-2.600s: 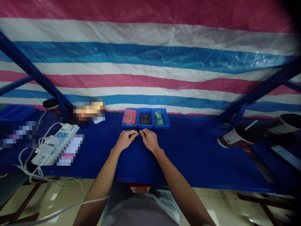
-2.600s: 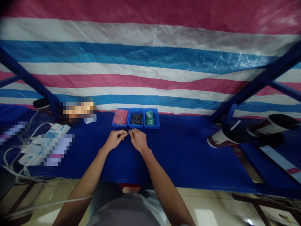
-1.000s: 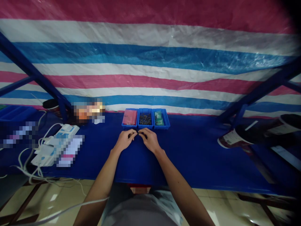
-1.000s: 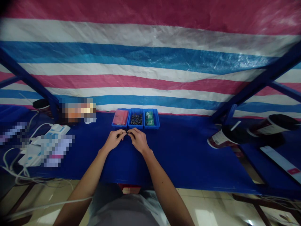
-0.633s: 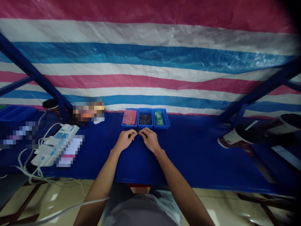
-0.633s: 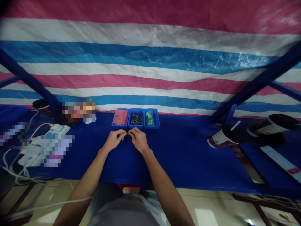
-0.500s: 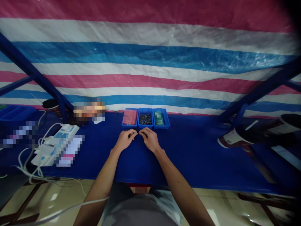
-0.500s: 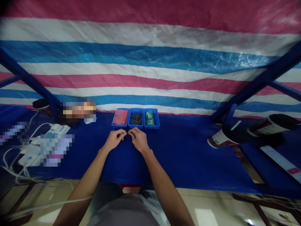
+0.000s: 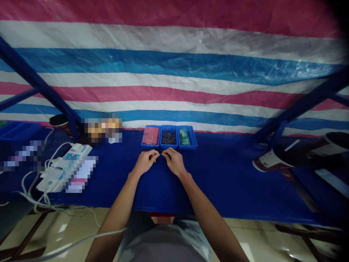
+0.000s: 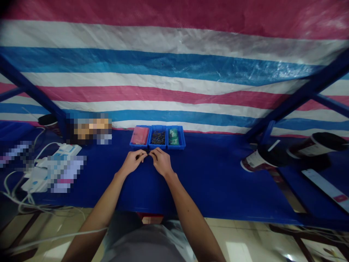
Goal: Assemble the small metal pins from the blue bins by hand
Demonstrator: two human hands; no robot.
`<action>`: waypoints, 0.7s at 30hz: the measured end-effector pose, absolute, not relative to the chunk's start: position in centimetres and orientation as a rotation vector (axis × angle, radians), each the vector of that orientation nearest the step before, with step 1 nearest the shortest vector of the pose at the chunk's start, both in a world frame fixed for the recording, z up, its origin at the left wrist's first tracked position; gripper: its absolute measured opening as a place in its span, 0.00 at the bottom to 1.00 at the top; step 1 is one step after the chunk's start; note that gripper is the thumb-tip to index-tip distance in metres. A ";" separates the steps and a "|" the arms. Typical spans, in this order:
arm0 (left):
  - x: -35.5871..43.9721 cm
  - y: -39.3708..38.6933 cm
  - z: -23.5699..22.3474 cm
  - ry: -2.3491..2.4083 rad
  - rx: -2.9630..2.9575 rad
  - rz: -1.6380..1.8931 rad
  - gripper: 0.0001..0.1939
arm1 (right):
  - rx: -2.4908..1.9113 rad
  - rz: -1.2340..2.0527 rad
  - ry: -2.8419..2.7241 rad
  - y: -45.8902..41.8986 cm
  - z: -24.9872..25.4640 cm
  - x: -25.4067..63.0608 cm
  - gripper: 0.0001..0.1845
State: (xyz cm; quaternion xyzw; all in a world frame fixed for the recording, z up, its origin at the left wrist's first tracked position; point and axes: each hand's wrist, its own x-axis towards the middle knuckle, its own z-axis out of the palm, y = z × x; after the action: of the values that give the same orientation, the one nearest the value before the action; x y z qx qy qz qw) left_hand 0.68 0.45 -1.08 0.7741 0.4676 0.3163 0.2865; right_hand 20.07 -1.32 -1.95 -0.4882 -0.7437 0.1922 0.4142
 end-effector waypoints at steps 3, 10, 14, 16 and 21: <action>0.7 0.5 -1.1 1.253 2.075 0.843 0.12 | -1.236 0.477 -1.879 -1.3 -1.9 20.0 0.10; 0.6 0.5 -1.1 1.248 2.075 0.839 0.12 | -1.249 0.472 -1.883 -1.3 -1.9 20.1 0.10; 0.6 0.4 -1.1 1.246 2.076 0.849 0.12 | -1.275 0.452 -1.913 -1.3 -1.8 20.1 0.12; 0.7 0.4 -1.1 1.241 2.077 0.854 0.12 | -1.315 0.423 -1.937 -1.3 -1.7 20.1 0.15; 0.6 0.5 -1.1 1.230 2.077 0.855 0.13 | -1.353 0.418 -1.946 -1.3 -1.6 20.1 0.19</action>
State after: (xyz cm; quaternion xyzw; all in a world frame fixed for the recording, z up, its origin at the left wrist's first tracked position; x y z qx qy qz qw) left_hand 0.63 0.51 -1.08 0.7771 0.4603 0.3199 0.2861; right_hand 20.06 -1.31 -1.59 -0.5245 -0.7547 0.1622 0.3592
